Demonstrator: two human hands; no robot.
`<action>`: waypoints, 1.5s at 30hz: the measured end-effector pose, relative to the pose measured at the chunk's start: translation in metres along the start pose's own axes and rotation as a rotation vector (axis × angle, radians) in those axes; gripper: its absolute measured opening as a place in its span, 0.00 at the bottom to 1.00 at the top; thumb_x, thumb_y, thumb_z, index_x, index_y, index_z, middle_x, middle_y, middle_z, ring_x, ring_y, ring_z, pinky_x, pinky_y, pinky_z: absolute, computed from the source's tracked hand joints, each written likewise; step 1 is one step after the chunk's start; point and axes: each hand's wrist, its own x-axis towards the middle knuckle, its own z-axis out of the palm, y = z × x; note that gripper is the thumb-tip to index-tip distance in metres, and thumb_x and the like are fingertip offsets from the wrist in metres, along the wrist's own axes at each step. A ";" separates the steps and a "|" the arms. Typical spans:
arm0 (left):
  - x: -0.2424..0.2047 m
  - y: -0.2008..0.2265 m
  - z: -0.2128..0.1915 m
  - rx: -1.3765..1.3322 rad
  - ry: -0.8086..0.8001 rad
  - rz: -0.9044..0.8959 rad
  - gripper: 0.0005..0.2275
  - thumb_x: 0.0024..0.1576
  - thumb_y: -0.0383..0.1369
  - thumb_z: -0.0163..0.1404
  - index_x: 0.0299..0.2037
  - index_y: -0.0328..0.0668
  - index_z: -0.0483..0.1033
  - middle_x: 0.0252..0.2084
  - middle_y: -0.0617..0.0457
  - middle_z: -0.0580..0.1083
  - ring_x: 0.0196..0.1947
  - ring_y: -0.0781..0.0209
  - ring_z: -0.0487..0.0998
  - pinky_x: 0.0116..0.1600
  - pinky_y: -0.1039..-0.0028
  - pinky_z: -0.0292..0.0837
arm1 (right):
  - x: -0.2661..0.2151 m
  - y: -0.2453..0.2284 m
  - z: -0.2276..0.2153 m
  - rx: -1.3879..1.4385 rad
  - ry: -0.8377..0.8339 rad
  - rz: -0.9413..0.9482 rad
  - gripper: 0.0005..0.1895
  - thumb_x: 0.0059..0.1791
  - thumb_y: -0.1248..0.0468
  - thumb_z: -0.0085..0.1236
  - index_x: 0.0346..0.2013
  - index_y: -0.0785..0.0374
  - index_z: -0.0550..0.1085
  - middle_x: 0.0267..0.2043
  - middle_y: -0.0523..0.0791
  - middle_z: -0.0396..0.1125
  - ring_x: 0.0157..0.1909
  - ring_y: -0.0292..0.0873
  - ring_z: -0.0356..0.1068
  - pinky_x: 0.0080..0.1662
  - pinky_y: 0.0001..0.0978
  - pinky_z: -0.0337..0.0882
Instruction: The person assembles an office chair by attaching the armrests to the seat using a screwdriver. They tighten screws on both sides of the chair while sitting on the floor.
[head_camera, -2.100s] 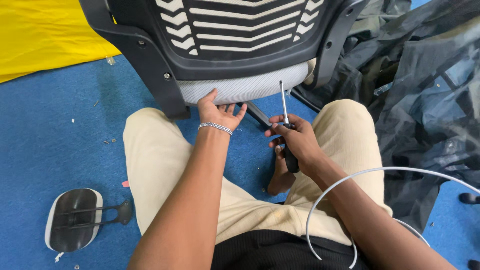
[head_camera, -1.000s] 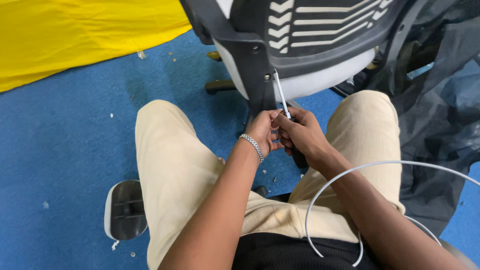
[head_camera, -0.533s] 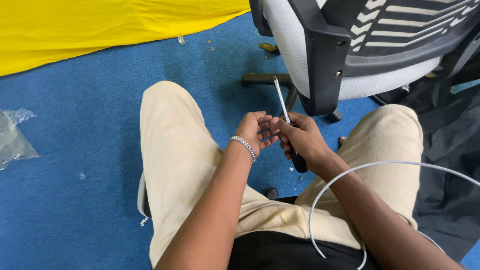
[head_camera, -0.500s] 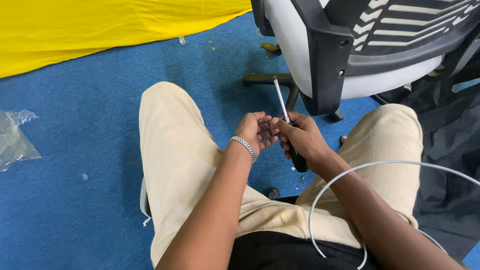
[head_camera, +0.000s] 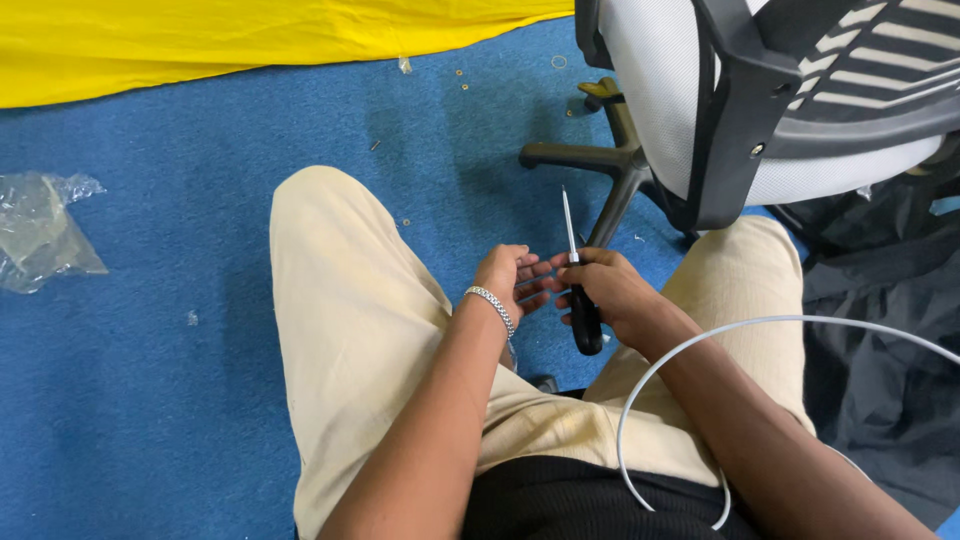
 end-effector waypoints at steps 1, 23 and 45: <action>0.000 0.001 -0.005 -0.006 0.017 -0.002 0.12 0.60 0.39 0.44 0.43 0.39 0.72 0.37 0.48 0.77 0.34 0.55 0.77 0.40 0.63 0.73 | 0.000 0.001 0.003 0.019 -0.019 -0.017 0.14 0.50 0.66 0.52 0.50 0.62 0.72 0.38 0.47 0.73 0.36 0.43 0.71 0.39 0.40 0.75; -0.012 -0.003 -0.011 0.141 0.032 0.045 0.10 0.60 0.40 0.46 0.40 0.42 0.73 0.33 0.52 0.75 0.30 0.58 0.74 0.38 0.65 0.72 | -0.011 0.002 0.020 0.129 -0.035 -0.051 0.17 0.48 0.72 0.52 0.52 0.65 0.71 0.36 0.47 0.73 0.36 0.43 0.75 0.43 0.39 0.76; 0.006 0.010 0.017 -0.019 0.071 -0.067 0.10 0.61 0.36 0.44 0.41 0.37 0.74 0.35 0.48 0.77 0.31 0.60 0.78 0.36 0.70 0.75 | 0.022 -0.008 0.011 0.322 0.069 0.141 0.13 0.53 0.55 0.51 0.39 0.63 0.73 0.32 0.45 0.71 0.34 0.42 0.69 0.38 0.38 0.69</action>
